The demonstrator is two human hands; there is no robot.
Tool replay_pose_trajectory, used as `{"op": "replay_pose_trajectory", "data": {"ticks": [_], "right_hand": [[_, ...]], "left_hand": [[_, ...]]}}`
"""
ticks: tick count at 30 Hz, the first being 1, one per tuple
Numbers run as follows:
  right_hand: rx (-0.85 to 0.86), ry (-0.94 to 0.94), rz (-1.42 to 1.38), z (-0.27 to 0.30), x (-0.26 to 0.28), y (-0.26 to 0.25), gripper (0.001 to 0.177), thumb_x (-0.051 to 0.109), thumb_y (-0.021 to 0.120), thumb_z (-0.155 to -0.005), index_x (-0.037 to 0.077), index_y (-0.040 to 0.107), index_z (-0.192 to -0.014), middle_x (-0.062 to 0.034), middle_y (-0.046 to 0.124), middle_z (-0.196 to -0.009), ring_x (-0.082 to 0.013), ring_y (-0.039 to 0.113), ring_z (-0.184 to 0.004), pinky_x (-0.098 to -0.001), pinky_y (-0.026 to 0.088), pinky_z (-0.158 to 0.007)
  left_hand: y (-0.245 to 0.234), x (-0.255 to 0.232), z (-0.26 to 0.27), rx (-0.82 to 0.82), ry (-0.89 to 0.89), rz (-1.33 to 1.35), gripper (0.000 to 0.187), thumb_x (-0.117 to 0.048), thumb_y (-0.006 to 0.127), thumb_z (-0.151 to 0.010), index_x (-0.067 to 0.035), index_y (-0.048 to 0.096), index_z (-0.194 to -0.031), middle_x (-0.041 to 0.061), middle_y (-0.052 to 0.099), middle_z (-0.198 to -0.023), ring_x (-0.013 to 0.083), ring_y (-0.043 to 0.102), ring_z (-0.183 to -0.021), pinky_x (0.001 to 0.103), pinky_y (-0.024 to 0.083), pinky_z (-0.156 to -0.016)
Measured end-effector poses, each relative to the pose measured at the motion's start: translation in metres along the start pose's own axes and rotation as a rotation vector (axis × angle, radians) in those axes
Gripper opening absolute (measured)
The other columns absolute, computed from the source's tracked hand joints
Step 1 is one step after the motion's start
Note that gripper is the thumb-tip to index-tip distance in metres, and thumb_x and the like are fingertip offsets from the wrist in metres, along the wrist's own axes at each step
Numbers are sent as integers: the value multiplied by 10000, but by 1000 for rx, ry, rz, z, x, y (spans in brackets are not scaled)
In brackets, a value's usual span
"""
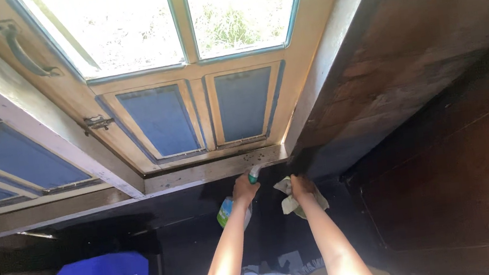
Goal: The person sprays cleaner on a window frame and sill, then wipes the surfaces with a cloth. The person continues wiping the lower frame and sill area, then sprays and wipes the glass pane.
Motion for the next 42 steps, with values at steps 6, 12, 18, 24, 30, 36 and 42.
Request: {"op": "replay_pose_trajectory", "data": {"ticks": [6, 12, 18, 24, 30, 36, 42], "right_hand": [[-4, -20, 5, -11, -2, 21, 251, 100, 695, -959, 47, 651, -1200, -243, 669, -1309, -447, 665, -1173, -630, 558, -937], [-134, -154, 193, -9, 8, 33, 193, 88, 704, -942, 78, 658, -1130, -174, 687, -1163, -333, 704, -1088, -514, 632, -840], [-198, -193, 239, -37, 13, 70, 234, 138, 652, -963, 139, 600, -1191, -139, 580, -1228, -336, 610, -1175, -505, 622, -825], [-156, -167, 440, -37, 37, 87, 338, 211, 606, -1015, 199, 599, -1353, -102, 576, -1326, -265, 581, -1221, -430, 623, -817], [-91, -197, 339, -14, 73, 73, 392, 162, 590, -1029, 97, 598, -1415, -192, 590, -1424, -331, 596, -1309, -458, 664, -788], [-66, -254, 290, -6, 101, 81, 459, 149, 535, -1034, 83, 562, -1487, -246, 553, -1504, -405, 576, -1338, -565, 644, -801], [-59, -336, 193, 0, 121, 91, 521, 174, 582, -991, 76, 539, -1502, -242, 575, -1463, -408, 571, -1327, -589, 621, -875]], "left_hand": [[-7, 23, -10, -34, -26, -18, 656, -276, 740, -917, -64, 575, -1515, 253, 710, -1280, 450, 701, -1182, 581, 605, -922], [-21, 53, -20, -112, -89, -27, 535, -298, 753, -902, -80, 680, -1385, 211, 762, -1146, 416, 751, -1080, 567, 623, -855], [-49, 78, -12, -147, -169, -79, 469, -307, 760, -879, -33, 739, -1260, 223, 778, -1133, 442, 737, -1126, 577, 605, -916], [-86, 111, -18, -207, -229, -122, 502, -386, 763, -834, -181, 736, -1291, 123, 789, -1191, 366, 736, -1172, 523, 613, -957], [-113, 158, -19, -290, -226, -24, 408, -331, 765, -879, -85, 765, -1205, 189, 789, -1070, 397, 768, -1050, 549, 617, -871], [-152, 166, 6, -310, -252, 55, 629, -302, 732, -926, -57, 599, -1490, 212, 738, -1233, 407, 728, -1144, 557, 597, -910], [-175, 182, 16, -341, -232, 45, 608, -280, 725, -951, -48, 567, -1490, 231, 689, -1292, 429, 693, -1197, 604, 585, -942]]}}
Point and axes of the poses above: each hand's wrist, its own z-axis away from the middle knuckle, its own y-axis out of the palm, x = y × z, the point moved 3 cm from there along -z, towards the middle knuckle
